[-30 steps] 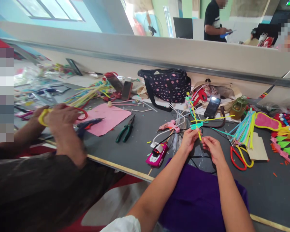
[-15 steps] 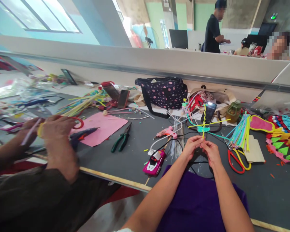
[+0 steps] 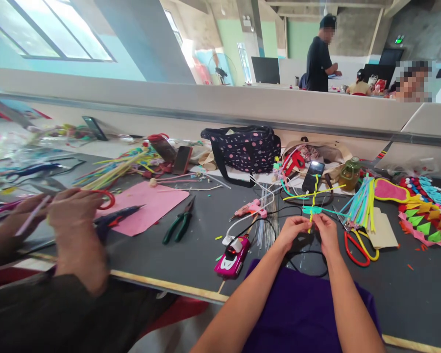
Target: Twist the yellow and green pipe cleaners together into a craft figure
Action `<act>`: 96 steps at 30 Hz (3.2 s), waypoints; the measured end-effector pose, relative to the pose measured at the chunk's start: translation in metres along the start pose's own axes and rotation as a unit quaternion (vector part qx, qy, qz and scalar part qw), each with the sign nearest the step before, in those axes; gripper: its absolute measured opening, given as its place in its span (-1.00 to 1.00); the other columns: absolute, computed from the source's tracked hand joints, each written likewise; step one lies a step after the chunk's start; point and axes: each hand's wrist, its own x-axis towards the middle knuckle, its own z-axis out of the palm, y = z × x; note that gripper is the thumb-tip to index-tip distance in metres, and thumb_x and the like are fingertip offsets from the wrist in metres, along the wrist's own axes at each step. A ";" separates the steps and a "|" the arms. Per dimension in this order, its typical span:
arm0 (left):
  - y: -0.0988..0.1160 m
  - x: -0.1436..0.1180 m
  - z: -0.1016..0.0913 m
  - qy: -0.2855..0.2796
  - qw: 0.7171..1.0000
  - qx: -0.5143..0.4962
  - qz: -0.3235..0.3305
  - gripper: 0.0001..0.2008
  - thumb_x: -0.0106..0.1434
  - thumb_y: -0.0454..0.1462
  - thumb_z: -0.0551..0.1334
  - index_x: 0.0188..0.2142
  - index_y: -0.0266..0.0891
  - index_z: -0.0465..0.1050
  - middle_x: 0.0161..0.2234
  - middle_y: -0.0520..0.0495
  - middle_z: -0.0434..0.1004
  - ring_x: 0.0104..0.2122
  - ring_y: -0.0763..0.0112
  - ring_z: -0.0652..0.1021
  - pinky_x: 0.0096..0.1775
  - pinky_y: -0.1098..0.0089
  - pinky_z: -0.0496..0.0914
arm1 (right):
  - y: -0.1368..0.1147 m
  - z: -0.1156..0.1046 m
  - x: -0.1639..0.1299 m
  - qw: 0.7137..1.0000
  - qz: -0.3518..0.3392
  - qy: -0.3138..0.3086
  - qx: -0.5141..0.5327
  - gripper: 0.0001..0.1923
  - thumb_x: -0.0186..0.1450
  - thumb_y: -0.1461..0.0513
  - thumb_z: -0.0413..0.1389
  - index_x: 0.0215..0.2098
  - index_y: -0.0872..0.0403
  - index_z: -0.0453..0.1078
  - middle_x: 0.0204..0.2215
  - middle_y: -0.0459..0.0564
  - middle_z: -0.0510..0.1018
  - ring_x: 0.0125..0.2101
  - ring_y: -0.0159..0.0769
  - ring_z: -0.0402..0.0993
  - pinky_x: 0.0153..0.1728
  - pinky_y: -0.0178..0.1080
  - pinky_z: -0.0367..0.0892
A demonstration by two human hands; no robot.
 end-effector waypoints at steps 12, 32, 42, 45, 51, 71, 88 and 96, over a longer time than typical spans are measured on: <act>-0.004 -0.003 0.002 -0.065 0.997 0.041 -0.015 -0.66 -0.15 -0.12 0.45 -0.45 -0.35 0.55 -0.52 -0.05 0.49 -0.57 0.55 0.40 -0.42 0.45 0.29 | -0.001 0.000 0.001 0.999 -0.008 0.030 0.035 -0.71 -0.06 0.07 0.35 -0.52 0.09 0.46 -0.66 -0.18 0.43 -0.64 -0.46 0.24 -0.58 -0.33 0.15; -0.011 -0.003 -0.001 -0.095 0.993 0.073 -0.007 -0.58 -0.07 -0.02 0.40 -0.39 -0.36 0.58 -0.50 -0.09 0.53 -0.54 0.49 0.43 -0.39 0.45 0.30 | -0.002 -0.006 0.007 0.993 -0.078 0.089 -0.002 -0.73 0.01 0.07 0.29 -0.56 0.09 0.40 -0.66 -0.19 0.39 -0.61 -0.44 0.21 -0.52 -0.33 0.13; -0.005 -0.005 -0.005 -0.131 0.986 -0.037 -0.093 -0.57 -0.07 -0.05 0.43 -0.34 -0.38 0.55 -0.43 -0.16 0.54 -0.51 0.47 0.48 -0.31 0.35 0.42 | -0.004 -0.007 0.008 0.995 -0.064 0.078 0.018 -0.71 0.01 0.06 0.29 -0.57 0.07 0.37 -0.68 -0.18 0.36 -0.63 -0.45 0.20 -0.56 -0.33 0.12; -0.006 -0.006 -0.003 -0.139 0.985 -0.041 -0.097 -0.58 -0.10 -0.10 0.46 -0.32 -0.37 0.55 -0.41 -0.16 0.56 -0.50 0.45 0.50 -0.29 0.33 0.41 | -0.003 -0.007 0.008 0.995 -0.066 0.075 -0.004 -0.70 0.01 0.04 0.28 -0.58 0.07 0.35 -0.69 -0.18 0.36 -0.63 -0.44 0.19 -0.56 -0.33 0.10; -0.009 -0.003 -0.004 -0.084 0.992 -0.038 -0.085 -0.59 -0.20 -0.18 0.50 -0.37 -0.38 0.55 -0.46 -0.15 0.55 -0.49 0.41 0.51 -0.31 0.34 0.39 | -0.007 -0.006 0.004 0.998 -0.043 0.055 -0.003 -0.67 0.02 -0.01 0.28 -0.53 0.08 0.40 -0.63 -0.15 0.44 -0.60 -0.42 0.23 -0.53 -0.32 0.14; -0.005 -0.005 -0.002 -0.107 0.993 0.001 -0.059 -0.61 -0.20 -0.17 0.49 -0.41 -0.37 0.53 -0.51 -0.09 0.52 -0.54 0.47 0.48 -0.38 0.40 0.36 | -0.006 -0.001 0.001 0.999 -0.032 0.032 -0.002 -0.74 0.00 0.07 0.31 -0.47 0.06 0.47 -0.54 -0.10 0.54 -0.52 -0.36 0.37 -0.45 -0.27 0.25; 0.025 -0.004 -0.016 0.082 0.992 -0.086 0.045 -0.58 0.01 -0.01 0.36 -0.31 -0.34 0.54 -0.53 -0.08 0.54 -0.59 0.53 0.45 -0.50 0.53 0.28 | -0.020 0.009 -0.024 0.969 -0.052 -0.150 -0.190 -0.75 0.14 0.05 0.20 -0.45 0.07 0.50 -0.61 -0.10 0.49 -0.57 -0.39 0.29 -0.52 -0.33 0.16; 0.022 -0.005 -0.015 0.068 0.989 -0.129 0.027 -0.59 0.03 -0.03 0.36 -0.30 -0.34 0.54 -0.47 -0.10 0.57 -0.55 0.51 0.50 -0.46 0.52 0.33 | -0.017 0.007 -0.022 0.969 -0.054 -0.144 -0.191 -0.74 0.16 0.04 0.18 -0.42 0.06 0.50 -0.60 -0.10 0.49 -0.55 -0.37 0.33 -0.49 -0.32 0.20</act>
